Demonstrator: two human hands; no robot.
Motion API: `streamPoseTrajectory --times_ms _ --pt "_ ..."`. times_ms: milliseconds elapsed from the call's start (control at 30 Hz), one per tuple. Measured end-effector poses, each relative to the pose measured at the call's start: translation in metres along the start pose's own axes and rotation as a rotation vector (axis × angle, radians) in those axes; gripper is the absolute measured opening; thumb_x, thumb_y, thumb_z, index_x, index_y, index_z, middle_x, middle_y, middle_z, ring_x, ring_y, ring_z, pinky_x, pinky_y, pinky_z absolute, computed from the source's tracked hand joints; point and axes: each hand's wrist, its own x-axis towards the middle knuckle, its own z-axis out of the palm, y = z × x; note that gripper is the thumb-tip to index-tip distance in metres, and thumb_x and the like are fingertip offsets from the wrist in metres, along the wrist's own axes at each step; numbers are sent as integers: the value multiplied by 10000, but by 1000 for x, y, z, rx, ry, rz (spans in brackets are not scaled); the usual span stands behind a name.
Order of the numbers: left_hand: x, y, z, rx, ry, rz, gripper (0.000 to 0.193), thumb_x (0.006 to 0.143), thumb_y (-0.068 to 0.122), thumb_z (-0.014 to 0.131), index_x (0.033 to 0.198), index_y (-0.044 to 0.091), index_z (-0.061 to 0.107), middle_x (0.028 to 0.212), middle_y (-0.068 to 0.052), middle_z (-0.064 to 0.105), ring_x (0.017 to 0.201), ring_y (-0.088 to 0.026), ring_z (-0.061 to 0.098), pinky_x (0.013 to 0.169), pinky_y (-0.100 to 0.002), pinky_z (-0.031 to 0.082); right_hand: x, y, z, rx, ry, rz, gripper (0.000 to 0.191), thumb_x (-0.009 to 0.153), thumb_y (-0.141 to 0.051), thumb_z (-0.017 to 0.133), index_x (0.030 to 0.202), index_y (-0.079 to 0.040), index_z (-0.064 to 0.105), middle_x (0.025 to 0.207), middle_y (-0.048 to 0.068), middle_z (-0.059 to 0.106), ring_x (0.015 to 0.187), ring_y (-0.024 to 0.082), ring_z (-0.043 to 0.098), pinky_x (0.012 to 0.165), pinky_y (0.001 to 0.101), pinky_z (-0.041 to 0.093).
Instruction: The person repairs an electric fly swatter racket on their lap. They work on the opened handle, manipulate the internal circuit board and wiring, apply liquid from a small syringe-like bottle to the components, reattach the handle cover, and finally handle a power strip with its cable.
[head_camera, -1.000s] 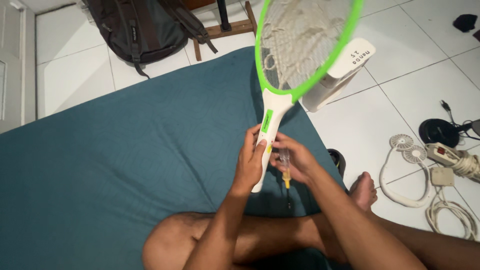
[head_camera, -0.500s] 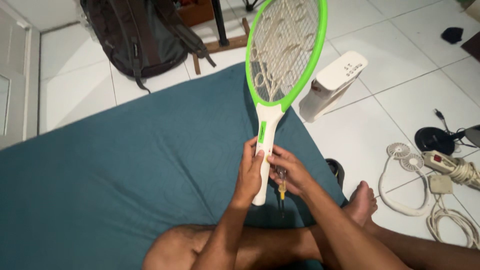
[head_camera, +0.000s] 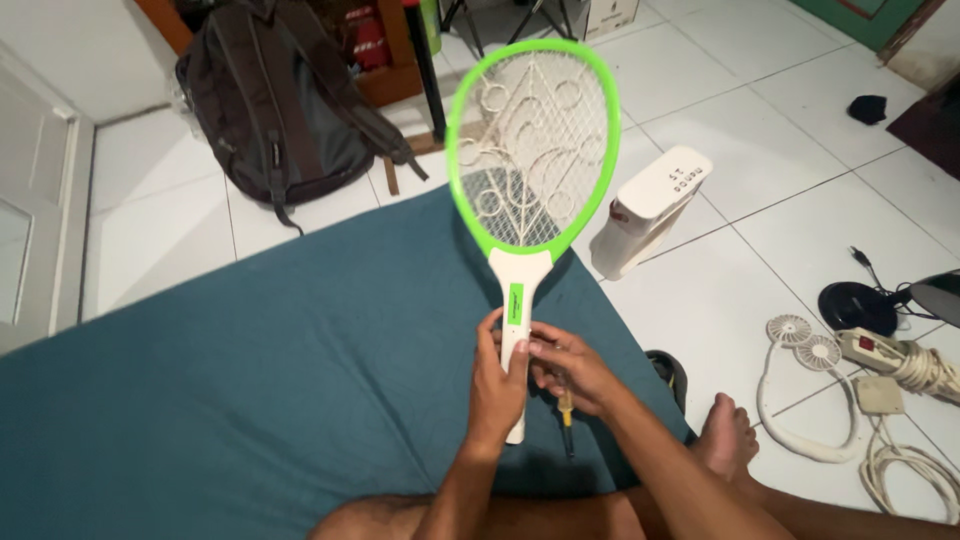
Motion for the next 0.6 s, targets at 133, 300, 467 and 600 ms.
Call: streamPoseTrajectory --times_ms 133,300,467,600 --pt "-1 5 -3 177 55 167 592 948 215 656 1463 31 429 1177 -221 615 1034 -359 643 887 -439 528 13 -24 -3 -73 139 -231 518 944 -247 620 1411 -45 520 946 0 710 480 73 514 358 205 341" --pt "-1 5 -3 66 -47 364 432 1025 193 652 1394 7 525 1174 -209 662 1063 -332 671 896 -442 531 33 -43 -5 24 185 -362 396 998 -223 709 1251 64 606 770 32 615 500 64 482 381 213 324" --pt "8 -10 -8 -252 -177 -396 308 956 304 616 1187 103 583 670 -26 582 516 -133 568 459 -297 491 33 -39 11 -162 334 -285 375 940 -253 726 1204 4 653 721 61 612 433 85 489 343 239 340" --pt "31 -33 -69 35 -120 -451 332 837 220 807 1027 12 632 695 -62 629 515 -165 599 443 -330 517 16 -48 4 -262 161 -75 426 895 -291 697 1255 -77 618 983 12 771 441 63 495 349 214 333"
